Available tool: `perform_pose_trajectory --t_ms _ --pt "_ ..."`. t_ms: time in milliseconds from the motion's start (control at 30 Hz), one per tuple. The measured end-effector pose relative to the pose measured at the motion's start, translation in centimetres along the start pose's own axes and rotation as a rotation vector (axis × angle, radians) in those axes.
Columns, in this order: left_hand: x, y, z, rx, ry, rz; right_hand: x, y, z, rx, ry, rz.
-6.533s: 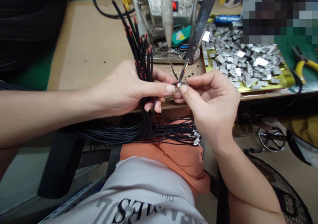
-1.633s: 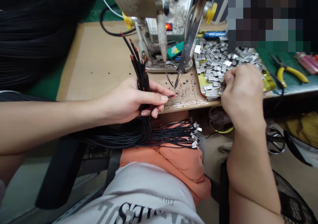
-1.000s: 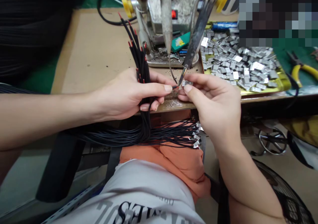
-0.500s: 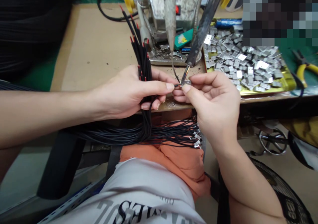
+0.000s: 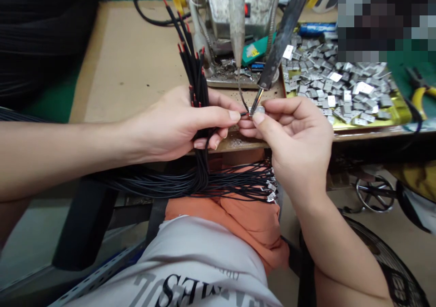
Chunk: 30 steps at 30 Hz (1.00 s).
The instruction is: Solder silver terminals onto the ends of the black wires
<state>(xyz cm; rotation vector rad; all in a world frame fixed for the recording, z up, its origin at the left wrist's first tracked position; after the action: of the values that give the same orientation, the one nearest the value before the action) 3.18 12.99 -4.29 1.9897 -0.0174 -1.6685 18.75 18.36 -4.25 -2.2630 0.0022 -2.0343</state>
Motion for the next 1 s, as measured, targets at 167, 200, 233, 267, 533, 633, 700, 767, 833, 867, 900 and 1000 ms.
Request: perform_pose_trajectory --t_ms 167,200,233,267,533,633,700,767,833,867,900,1000 --pt "0.0 -0.09 -0.06 0.007 -0.002 -0.006 0.02 -0.04 0.07 -0.002 -0.005 0.006" --pt "0.01 -0.1 -0.09 0.011 0.001 -0.005 0.01 -0.06 0.1 -0.004 -0.005 0.005" --pt "0.01 -0.1 -0.13 0.016 0.005 -0.004 -0.02 -0.07 0.12 -0.005 -0.004 0.003" --pt "0.01 -0.08 -0.16 0.019 0.01 -0.004 -0.03 -0.08 0.13 -0.006 -0.003 0.001" --pt "0.11 0.01 -0.23 0.017 0.023 0.019 0.01 0.02 0.13 -0.006 -0.012 -0.003" --pt "0.22 -0.09 -0.24 0.02 0.027 0.019 0.0 0.03 0.14 -0.003 -0.011 0.006" --pt "0.27 -0.13 -0.16 0.019 0.028 0.017 -0.04 0.02 0.07 0.007 -0.03 0.008" --pt "0.27 -0.11 -0.06 0.016 0.027 0.016 -0.16 -0.03 0.02 0.015 -0.048 0.007" --pt "0.25 -0.05 0.03 0.012 0.027 0.019 -0.25 -0.12 0.01 0.02 -0.059 0.012" --pt "0.24 -0.02 0.05 0.012 0.03 0.021 -0.26 -0.16 0.03 0.021 -0.063 0.018" --pt "0.23 0.0 0.05 0.014 0.033 0.022 -0.27 -0.2 0.05 0.021 -0.065 0.025" --pt "0.23 0.0 -0.03 0.022 0.039 0.016 -0.26 -0.24 0.1 0.024 -0.064 0.039"
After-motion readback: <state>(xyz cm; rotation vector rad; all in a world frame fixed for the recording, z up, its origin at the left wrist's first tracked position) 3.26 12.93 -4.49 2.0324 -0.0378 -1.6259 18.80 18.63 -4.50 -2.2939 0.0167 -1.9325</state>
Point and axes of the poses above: each hand's wrist, its own y-axis away from the middle knuckle, its own z-axis out of the back of the hand, x = y × z, the point moved 10 cm from there along -y, towards the middle knuckle, and after that the axes turned 15 degrees about -x, right-handed, at the moved point
